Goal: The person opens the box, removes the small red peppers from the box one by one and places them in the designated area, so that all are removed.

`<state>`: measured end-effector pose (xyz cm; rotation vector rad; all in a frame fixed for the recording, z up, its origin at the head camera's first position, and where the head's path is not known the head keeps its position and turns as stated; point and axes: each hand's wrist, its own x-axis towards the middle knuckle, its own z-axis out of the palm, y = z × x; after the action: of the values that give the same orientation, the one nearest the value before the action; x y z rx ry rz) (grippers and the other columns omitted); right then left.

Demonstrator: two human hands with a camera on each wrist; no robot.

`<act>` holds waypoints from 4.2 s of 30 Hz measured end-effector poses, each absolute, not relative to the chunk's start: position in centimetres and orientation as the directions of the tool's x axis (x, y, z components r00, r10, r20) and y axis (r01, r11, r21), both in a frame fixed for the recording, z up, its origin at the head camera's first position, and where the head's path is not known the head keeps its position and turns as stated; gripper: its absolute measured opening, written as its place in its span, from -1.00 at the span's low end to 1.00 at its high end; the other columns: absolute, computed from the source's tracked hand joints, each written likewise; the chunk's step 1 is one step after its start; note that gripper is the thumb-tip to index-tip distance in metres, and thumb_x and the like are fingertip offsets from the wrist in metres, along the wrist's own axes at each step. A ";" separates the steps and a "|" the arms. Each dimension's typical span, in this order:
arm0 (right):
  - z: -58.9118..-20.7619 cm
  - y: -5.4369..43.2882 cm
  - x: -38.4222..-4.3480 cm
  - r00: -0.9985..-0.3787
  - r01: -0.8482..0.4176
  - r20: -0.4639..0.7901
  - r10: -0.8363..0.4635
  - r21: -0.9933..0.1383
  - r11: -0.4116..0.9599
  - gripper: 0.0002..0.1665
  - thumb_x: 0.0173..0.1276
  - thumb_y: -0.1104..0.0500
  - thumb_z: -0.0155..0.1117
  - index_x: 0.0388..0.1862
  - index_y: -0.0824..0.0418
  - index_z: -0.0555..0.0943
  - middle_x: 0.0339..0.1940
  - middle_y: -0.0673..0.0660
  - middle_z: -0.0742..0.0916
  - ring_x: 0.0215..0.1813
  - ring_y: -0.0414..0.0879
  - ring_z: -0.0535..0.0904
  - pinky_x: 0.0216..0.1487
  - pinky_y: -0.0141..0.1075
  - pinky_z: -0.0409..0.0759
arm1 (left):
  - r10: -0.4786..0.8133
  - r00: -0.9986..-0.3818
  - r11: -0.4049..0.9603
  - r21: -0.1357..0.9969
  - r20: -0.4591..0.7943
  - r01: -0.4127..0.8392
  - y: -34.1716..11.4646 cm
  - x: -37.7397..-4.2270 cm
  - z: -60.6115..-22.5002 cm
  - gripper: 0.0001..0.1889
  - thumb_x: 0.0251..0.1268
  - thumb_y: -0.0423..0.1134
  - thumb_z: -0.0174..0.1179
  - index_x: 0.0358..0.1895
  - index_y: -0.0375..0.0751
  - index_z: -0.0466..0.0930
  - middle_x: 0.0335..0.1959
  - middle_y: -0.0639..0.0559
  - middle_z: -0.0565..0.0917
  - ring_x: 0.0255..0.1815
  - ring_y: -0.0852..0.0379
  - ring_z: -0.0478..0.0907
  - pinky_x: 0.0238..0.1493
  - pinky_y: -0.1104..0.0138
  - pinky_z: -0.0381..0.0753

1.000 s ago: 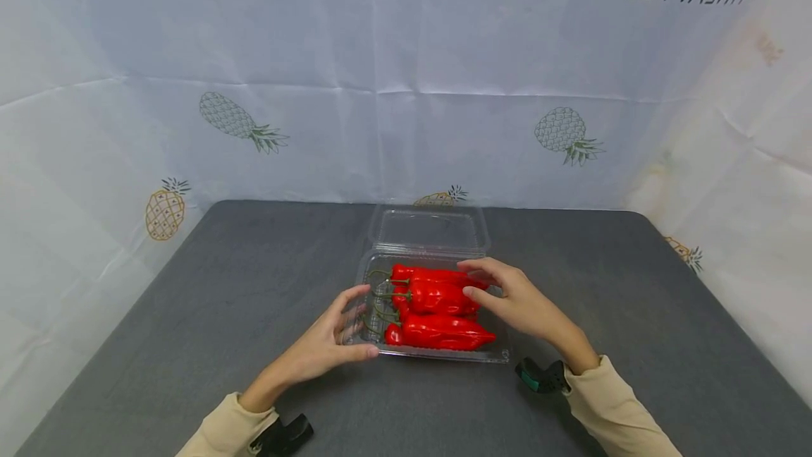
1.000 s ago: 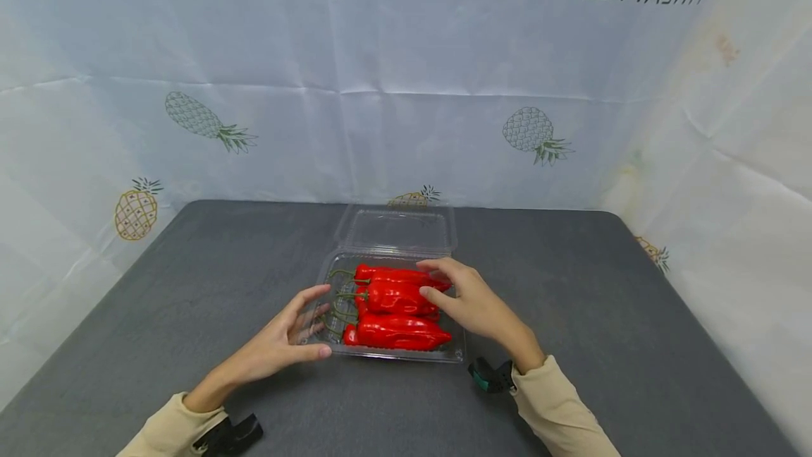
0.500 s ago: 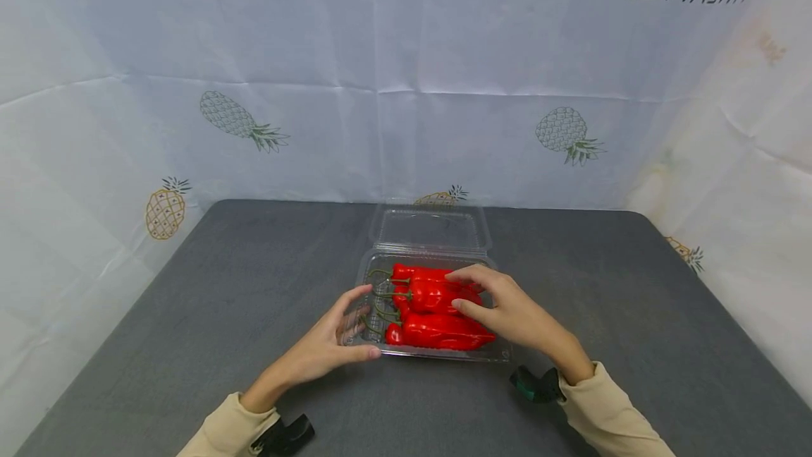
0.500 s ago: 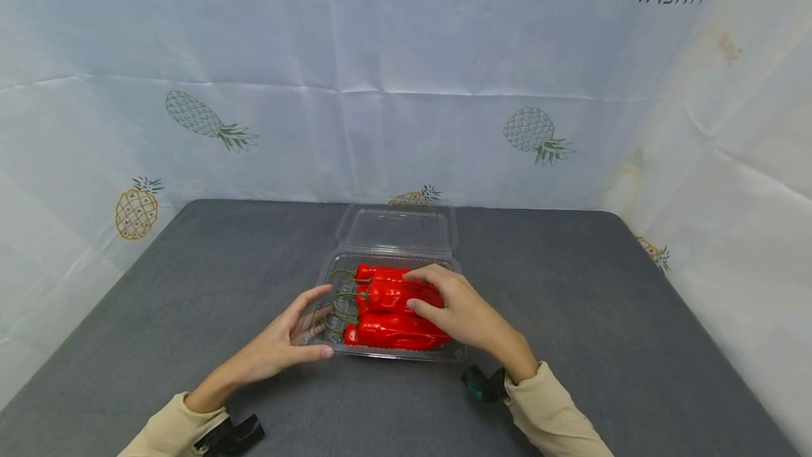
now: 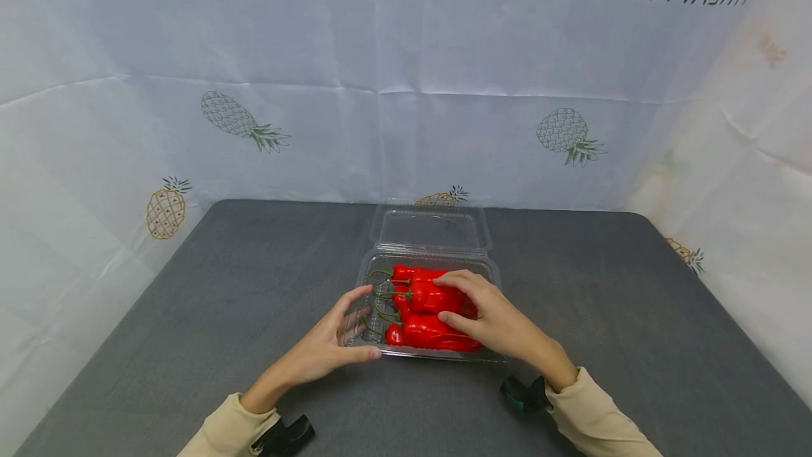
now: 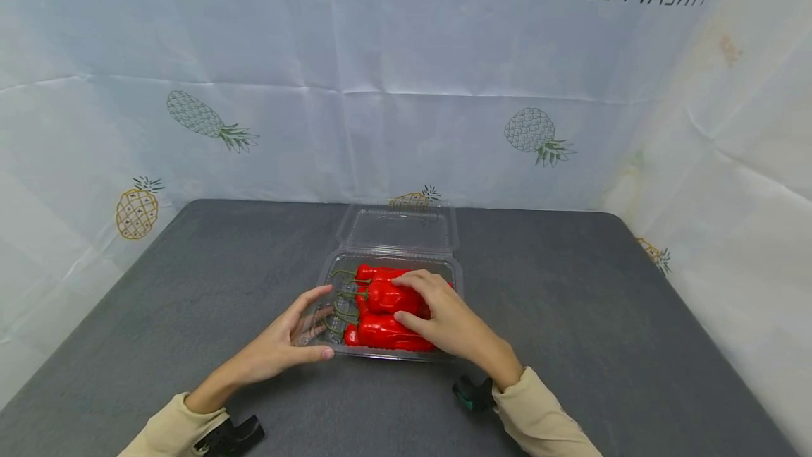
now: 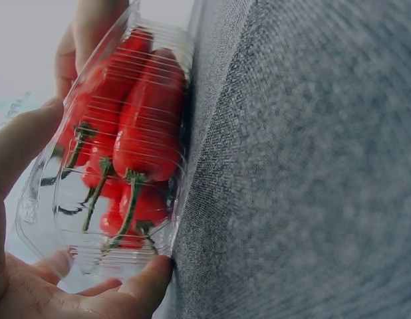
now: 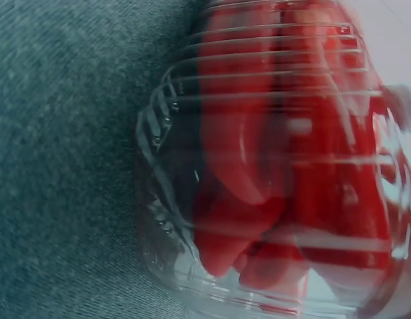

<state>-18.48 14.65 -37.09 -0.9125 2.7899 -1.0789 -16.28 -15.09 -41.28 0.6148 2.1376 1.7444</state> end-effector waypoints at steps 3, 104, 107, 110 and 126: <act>-37.2 14.6 -18.4 -0.833 -0.514 0.186 -0.520 -0.608 0.606 -0.39 0.35 0.02 0.37 0.35 0.08 0.47 0.34 0.11 0.53 0.33 0.10 0.43 0.27 0.15 0.53 | 0.512 -0.858 0.165 0.977 0.030 0.132 -15.1 -16.3 -41.3 -0.04 0.25 -0.25 0.37 0.56 -0.22 -0.12 0.62 -0.22 -0.12 0.58 -0.35 0.02 0.50 -0.19 0.19; -34.7 17.2 -19.2 -0.857 -0.499 0.273 -0.437 -0.650 0.574 -0.39 0.41 0.17 0.30 0.39 0.24 0.39 0.17 0.19 0.69 0.02 0.00 0.71 0.01 -0.11 0.75 | 0.502 -0.865 0.188 0.974 0.018 0.129 -15.0 -16.0 -41.2 -0.04 0.24 -0.24 0.38 0.56 -0.19 -0.11 0.62 -0.21 -0.09 0.57 -0.34 0.07 0.49 -0.15 0.25; -34.6 17.5 -19.2 -0.863 -0.492 0.277 -0.422 -0.650 0.579 -0.39 0.40 0.19 0.31 0.38 0.25 0.39 0.16 0.21 0.69 0.01 0.03 0.71 -0.03 -0.12 0.77 | 0.500 -0.866 0.190 0.973 0.020 0.132 -15.0 -16.0 -41.2 -0.04 0.24 -0.24 0.38 0.56 -0.19 -0.11 0.62 -0.21 -0.08 0.57 -0.35 0.07 0.48 -0.15 0.26; -34.6 17.7 -19.3 -0.864 -0.492 0.282 -0.417 -0.651 0.578 -0.38 0.39 0.21 0.31 0.38 0.27 0.39 0.16 0.24 0.68 0.02 0.06 0.71 -0.02 -0.11 0.76 | 0.495 -0.869 0.193 0.972 0.020 0.132 -14.9 -16.0 -41.3 -0.03 0.23 -0.25 0.38 0.56 -0.19 -0.11 0.62 -0.20 -0.08 0.57 -0.33 0.06 0.49 -0.15 0.25; -34.3 18.4 -19.4 -0.883 -0.460 0.279 -0.377 -0.673 0.579 -0.36 0.36 0.26 0.33 0.38 0.30 0.39 0.12 0.29 0.67 0.03 0.14 0.70 0.01 -0.05 0.75 | 0.461 -0.887 0.226 0.971 -0.032 0.083 -14.5 -15.6 -41.0 -0.02 0.21 -0.19 0.40 0.56 -0.15 -0.11 0.62 -0.21 -0.07 0.57 -0.35 0.05 0.49 -0.14 0.26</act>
<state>-19.38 18.35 -34.30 -0.7664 2.8842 -1.2797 -15.58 -14.51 -40.95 0.5072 2.1925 1.7043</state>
